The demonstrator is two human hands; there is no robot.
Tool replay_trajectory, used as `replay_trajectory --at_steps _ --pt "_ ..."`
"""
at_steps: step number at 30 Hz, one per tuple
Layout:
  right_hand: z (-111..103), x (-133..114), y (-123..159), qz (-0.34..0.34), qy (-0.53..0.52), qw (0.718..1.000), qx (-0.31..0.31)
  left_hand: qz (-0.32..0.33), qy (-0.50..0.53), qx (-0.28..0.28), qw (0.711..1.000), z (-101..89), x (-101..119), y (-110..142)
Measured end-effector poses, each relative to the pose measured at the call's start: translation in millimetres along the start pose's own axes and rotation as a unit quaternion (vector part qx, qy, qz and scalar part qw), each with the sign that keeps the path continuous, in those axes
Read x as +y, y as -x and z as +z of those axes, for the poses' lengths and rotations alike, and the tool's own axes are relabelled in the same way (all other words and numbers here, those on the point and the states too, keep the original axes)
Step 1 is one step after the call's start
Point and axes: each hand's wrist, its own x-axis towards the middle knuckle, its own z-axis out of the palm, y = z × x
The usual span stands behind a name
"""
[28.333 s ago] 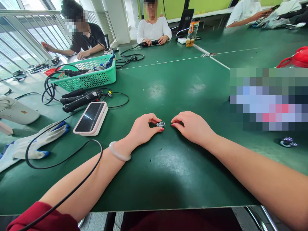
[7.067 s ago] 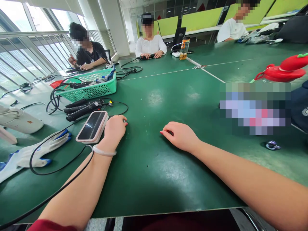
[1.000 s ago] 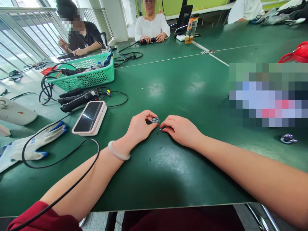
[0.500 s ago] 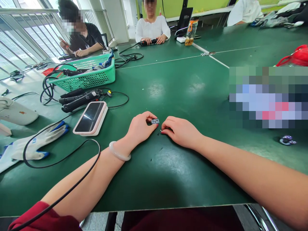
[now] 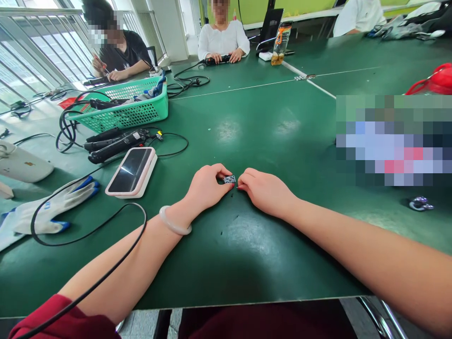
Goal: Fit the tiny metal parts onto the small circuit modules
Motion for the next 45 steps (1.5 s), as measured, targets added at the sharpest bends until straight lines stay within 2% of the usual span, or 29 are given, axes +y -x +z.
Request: replay_trajectory --at_steps 4,6,16,22,24,28,30,36,45 --pt "-3 0 0 -0.005 -0.042 0.996 0.084 0.021 0.001 -0.017 1.000 -0.3 4 3" --pt "-5 0 0 -0.014 -0.058 0.992 0.108 0.030 0.003 -0.021 0.999 -0.2 6 4" --pt "-4 -2 1 -0.024 -0.051 0.994 0.098 0.047 0.013 -0.026 0.998 -0.8 11 6" --pt "-9 -1 2 0.001 -0.112 0.987 0.117 0.039 0.015 -0.016 0.999 -0.9 8 5" --pt "-9 -2 3 -0.003 -0.112 0.988 0.102 0.023 0.006 -0.007 1.000 -1.0 5 3" --pt "-7 -3 4 -0.061 -0.097 0.993 0.023 -0.011 0.000 0.009 1.000 -1.4 -2 -2" --pt "-5 -4 4 -0.081 -0.096 0.992 0.003 -0.020 -0.003 0.009 1.000 -1.6 -4 -3" --pt "-4 -5 2 -0.060 -0.081 0.995 -0.021 -0.014 -0.025 0.009 1.000 -2.1 -2 -3" --pt "-8 1 -1 -0.003 -0.160 0.982 0.103 0.006 -0.016 0.015 1.000 -2.8 1 -1"
